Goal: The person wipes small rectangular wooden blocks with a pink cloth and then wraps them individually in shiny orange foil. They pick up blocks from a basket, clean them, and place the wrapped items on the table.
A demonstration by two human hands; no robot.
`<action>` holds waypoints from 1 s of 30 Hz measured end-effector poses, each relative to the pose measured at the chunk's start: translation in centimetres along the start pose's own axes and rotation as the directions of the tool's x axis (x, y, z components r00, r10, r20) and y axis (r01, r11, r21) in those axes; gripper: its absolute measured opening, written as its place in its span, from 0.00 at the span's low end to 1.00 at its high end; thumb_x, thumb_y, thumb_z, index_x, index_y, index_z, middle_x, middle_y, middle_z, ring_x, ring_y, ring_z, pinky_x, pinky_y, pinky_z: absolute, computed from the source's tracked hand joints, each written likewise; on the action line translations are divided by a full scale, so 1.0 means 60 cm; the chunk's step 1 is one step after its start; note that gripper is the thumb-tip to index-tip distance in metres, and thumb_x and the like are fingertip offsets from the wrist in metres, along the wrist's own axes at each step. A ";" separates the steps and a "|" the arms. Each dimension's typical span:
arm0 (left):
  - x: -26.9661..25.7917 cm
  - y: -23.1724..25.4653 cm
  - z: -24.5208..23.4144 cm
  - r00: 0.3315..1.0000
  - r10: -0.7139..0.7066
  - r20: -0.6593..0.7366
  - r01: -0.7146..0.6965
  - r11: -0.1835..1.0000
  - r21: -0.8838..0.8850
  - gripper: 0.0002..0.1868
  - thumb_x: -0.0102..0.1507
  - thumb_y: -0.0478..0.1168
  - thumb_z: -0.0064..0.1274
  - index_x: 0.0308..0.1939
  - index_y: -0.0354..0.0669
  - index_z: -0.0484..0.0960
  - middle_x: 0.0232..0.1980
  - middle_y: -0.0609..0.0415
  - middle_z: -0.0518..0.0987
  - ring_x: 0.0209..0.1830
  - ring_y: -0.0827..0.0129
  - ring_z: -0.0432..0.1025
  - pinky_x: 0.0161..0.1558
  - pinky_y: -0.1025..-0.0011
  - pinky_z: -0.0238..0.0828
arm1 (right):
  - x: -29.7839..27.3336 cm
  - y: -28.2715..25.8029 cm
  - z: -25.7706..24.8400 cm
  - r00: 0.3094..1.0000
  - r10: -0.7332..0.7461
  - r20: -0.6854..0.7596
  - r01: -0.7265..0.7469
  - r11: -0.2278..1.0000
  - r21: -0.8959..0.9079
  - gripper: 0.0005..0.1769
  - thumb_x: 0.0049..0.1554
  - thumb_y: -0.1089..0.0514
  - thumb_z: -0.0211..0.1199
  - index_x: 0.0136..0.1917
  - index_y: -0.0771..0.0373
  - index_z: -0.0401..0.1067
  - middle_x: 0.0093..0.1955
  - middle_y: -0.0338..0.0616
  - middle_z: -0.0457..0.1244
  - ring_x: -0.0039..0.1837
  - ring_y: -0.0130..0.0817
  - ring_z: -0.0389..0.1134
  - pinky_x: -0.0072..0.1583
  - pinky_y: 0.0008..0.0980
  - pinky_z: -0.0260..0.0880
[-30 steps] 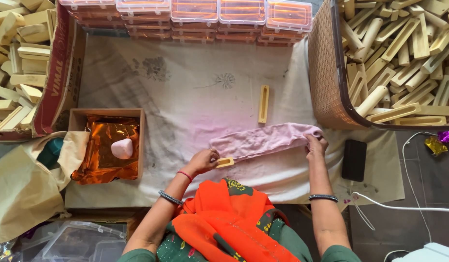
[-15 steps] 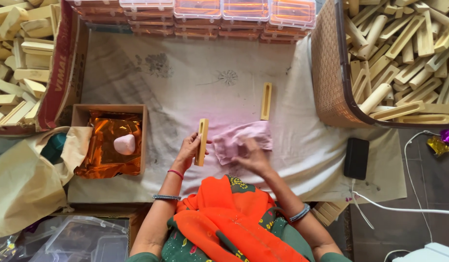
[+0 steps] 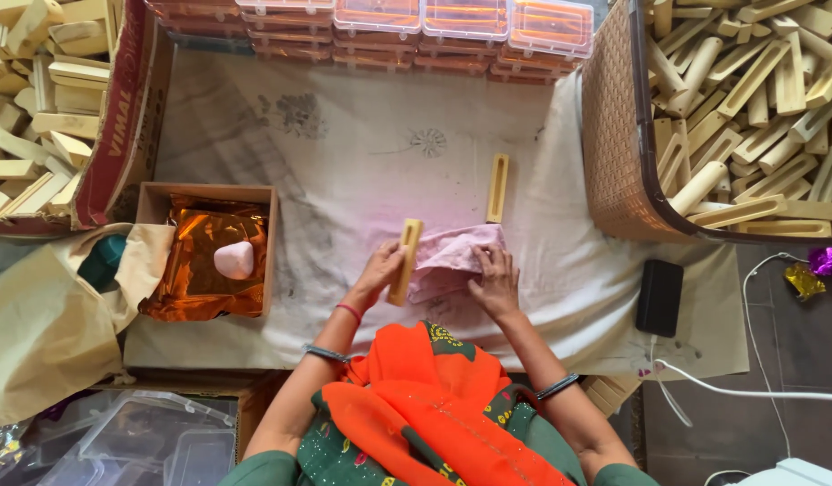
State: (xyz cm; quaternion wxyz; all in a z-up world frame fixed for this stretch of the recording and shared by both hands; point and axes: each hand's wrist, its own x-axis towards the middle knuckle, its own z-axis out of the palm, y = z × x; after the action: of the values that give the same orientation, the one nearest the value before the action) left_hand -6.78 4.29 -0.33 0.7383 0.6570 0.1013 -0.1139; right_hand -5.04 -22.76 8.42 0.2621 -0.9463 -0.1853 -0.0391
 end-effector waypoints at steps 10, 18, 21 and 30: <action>0.072 -0.040 0.043 0.998 0.056 -0.014 -0.041 0.859 0.511 0.21 0.65 0.50 0.55 0.43 0.30 0.84 0.46 0.41 0.84 0.46 0.58 0.79 0.50 0.64 0.74 | -0.045 0.113 0.029 0.960 0.160 -0.228 -0.190 0.975 -0.115 0.25 0.47 0.71 0.59 0.55 0.52 0.79 0.58 0.40 0.64 0.62 0.43 0.66 0.56 0.45 0.68; 0.031 -0.011 0.007 0.980 0.030 -0.195 0.053 0.911 0.409 0.19 0.64 0.48 0.56 0.45 0.33 0.86 0.43 0.43 0.86 0.41 0.58 0.82 0.45 0.64 0.77 | -0.071 0.145 0.033 0.942 0.241 -0.235 -0.215 0.968 0.131 0.12 0.52 0.70 0.62 0.47 0.58 0.79 0.51 0.45 0.65 0.52 0.43 0.70 0.52 0.41 0.70; 0.025 -0.019 -0.001 0.938 0.247 -0.242 -0.056 0.800 0.597 0.17 0.64 0.46 0.57 0.43 0.34 0.89 0.48 0.41 0.83 0.49 0.53 0.76 0.50 0.60 0.73 | -0.066 0.135 0.023 0.972 0.066 -0.227 -0.062 0.998 0.025 0.13 0.47 0.70 0.63 0.44 0.58 0.80 0.50 0.45 0.66 0.54 0.49 0.69 0.53 0.42 0.71; 0.004 -0.036 0.061 0.891 0.246 0.380 -0.442 0.655 0.612 0.16 0.62 0.46 0.57 0.41 0.35 0.87 0.57 0.40 0.78 0.54 0.46 0.74 0.55 0.58 0.71 | -0.018 0.225 0.085 0.795 0.604 -0.055 -0.444 0.641 0.626 0.12 0.65 0.51 0.62 0.54 0.60 0.79 0.47 0.45 0.71 0.51 0.37 0.72 0.55 0.34 0.72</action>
State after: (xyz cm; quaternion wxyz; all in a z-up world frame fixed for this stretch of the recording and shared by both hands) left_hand -7.19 0.44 -2.01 0.4576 0.8676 -0.1746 -0.0860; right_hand -1.17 -31.25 -2.65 0.5607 -0.8169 0.1327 -0.0252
